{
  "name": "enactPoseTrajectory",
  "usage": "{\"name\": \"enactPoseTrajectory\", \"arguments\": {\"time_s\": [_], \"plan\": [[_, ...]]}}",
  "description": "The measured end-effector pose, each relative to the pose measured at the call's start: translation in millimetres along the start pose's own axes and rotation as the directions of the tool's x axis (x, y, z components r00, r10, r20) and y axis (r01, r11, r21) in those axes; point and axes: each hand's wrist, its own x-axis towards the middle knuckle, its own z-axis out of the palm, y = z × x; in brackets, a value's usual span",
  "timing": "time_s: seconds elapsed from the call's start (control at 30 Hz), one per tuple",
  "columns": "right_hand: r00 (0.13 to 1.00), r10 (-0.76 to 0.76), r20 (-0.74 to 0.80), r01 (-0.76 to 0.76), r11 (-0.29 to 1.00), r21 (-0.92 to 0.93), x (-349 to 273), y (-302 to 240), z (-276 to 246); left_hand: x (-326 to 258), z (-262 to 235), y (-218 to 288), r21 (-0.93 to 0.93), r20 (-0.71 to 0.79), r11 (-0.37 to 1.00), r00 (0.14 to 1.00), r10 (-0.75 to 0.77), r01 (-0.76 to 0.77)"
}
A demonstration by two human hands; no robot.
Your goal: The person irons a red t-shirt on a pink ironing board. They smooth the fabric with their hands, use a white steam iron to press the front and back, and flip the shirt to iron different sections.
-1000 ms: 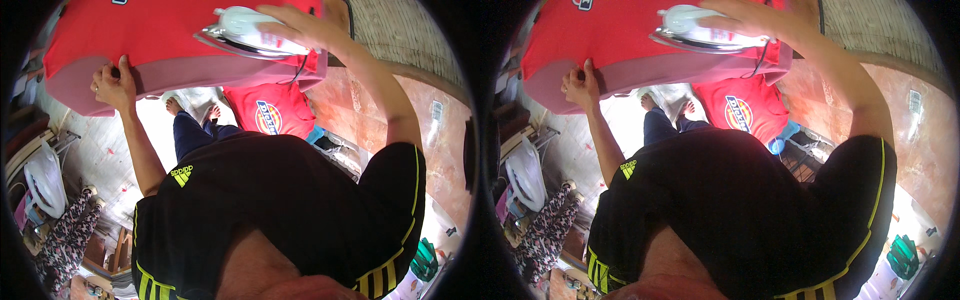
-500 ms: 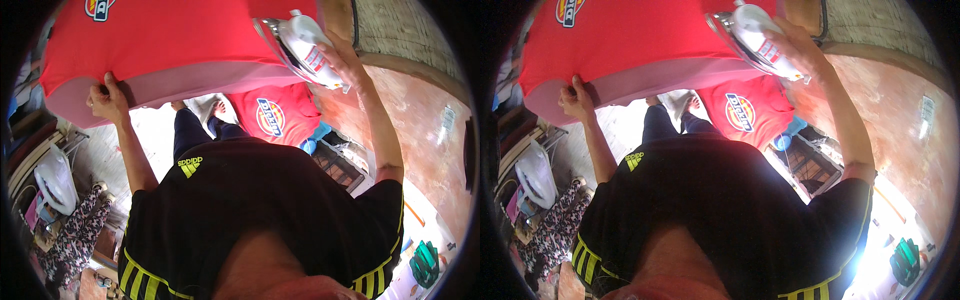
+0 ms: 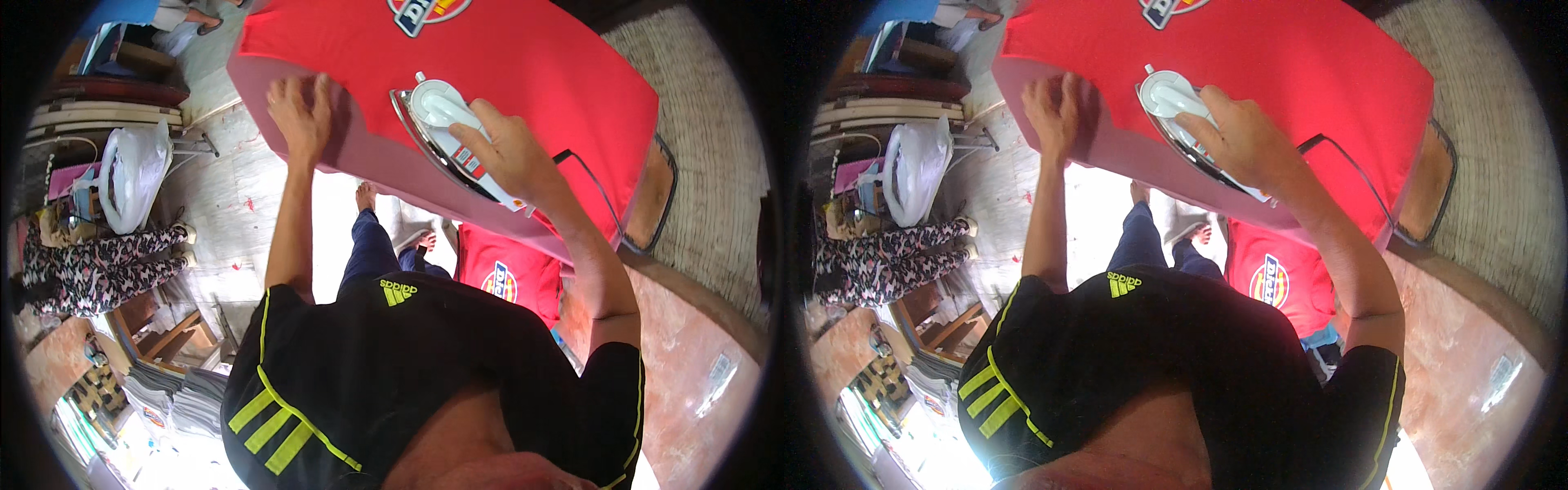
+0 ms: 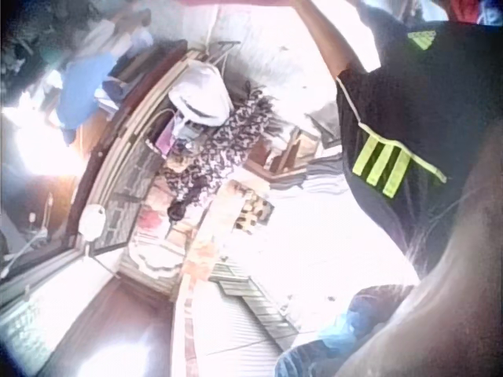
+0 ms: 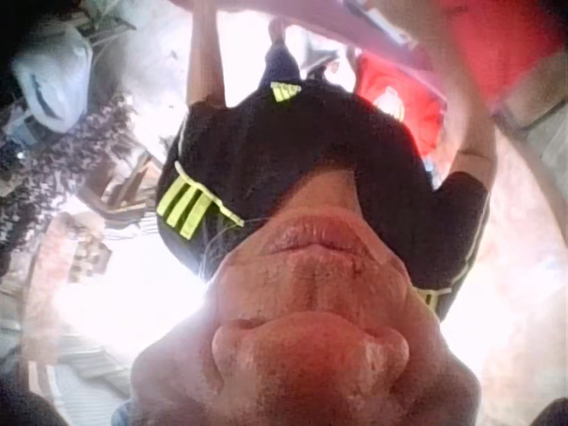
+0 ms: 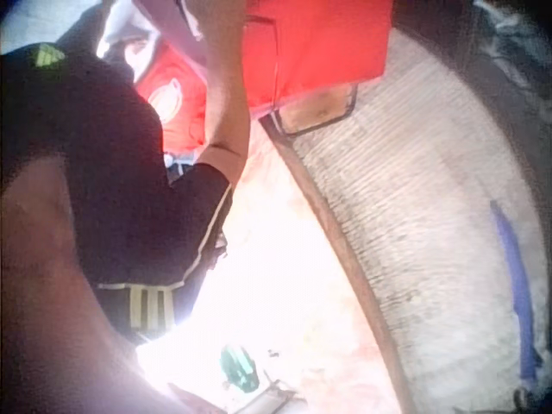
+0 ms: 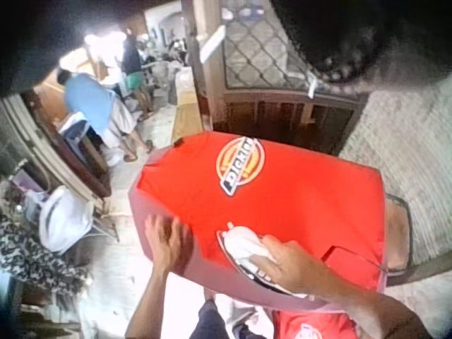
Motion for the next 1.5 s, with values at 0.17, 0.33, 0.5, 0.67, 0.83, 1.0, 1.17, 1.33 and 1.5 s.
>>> {"name": "enactPoseTrajectory", "arguments": {"time_s": [0.17, 0.33, 0.5, 0.67, 0.83, 1.0, 1.17, 1.33, 1.5], "plan": [[0.983, 0.088, 0.161, -0.090, 0.996, 0.007, 23.4, -22.0, 10.4, 109.7, 30.2, -111.2, 0.366, -0.258, 0.930, 0.955, 0.148, -0.046], [0.956, 0.182, 0.228, -0.208, 0.973, 0.099, 23.8, -41.3, 19.9, 175.0, 38.7, -147.1, 0.334, 0.137, 0.943, 0.990, -0.035, -0.013], [0.962, 0.261, 0.084, -0.270, 0.955, 0.122, 59.3, -53.5, 46.2, 187.6, 29.9, -144.4, -0.148, 0.123, 0.966, 0.973, -0.195, 0.212], [0.975, 0.212, 0.071, -0.217, 0.974, 0.071, 120.6, -71.9, 53.9, 193.7, 29.1, -160.2, -0.187, 0.184, 0.958, 0.966, -0.181, 0.215], [0.986, 0.142, 0.087, -0.147, 0.988, 0.045, 198.2, -84.2, 69.0, 190.9, 42.2, -170.3, -0.305, 0.074, 0.925, 0.974, -0.215, 0.227], [0.988, 0.038, 0.152, -0.029, 0.998, -0.055, 265.6, -91.1, 78.7, 193.2, 35.2, -161.4, -0.474, 0.161, 0.800, 0.929, -0.334, 0.369], [0.976, -0.151, 0.158, 0.163, 0.984, -0.066, 320.6, -98.5, 93.7, 190.5, 49.5, -176.6, -0.681, 0.095, 0.608, 0.872, -0.480, 0.408], [0.977, -0.069, 0.202, 0.087, 0.993, -0.082, 353.1, -107.8, 99.9, 195.1, 45.7, -184.0, -0.878, 0.124, 0.345, 0.853, -0.507, 0.332], [0.975, -0.042, 0.216, 0.066, 0.992, -0.104, 330.5, -103.0, 90.9, 195.7, 43.5, -191.6, -0.916, 0.223, 0.159, 0.799, -0.558, 0.367]]}}
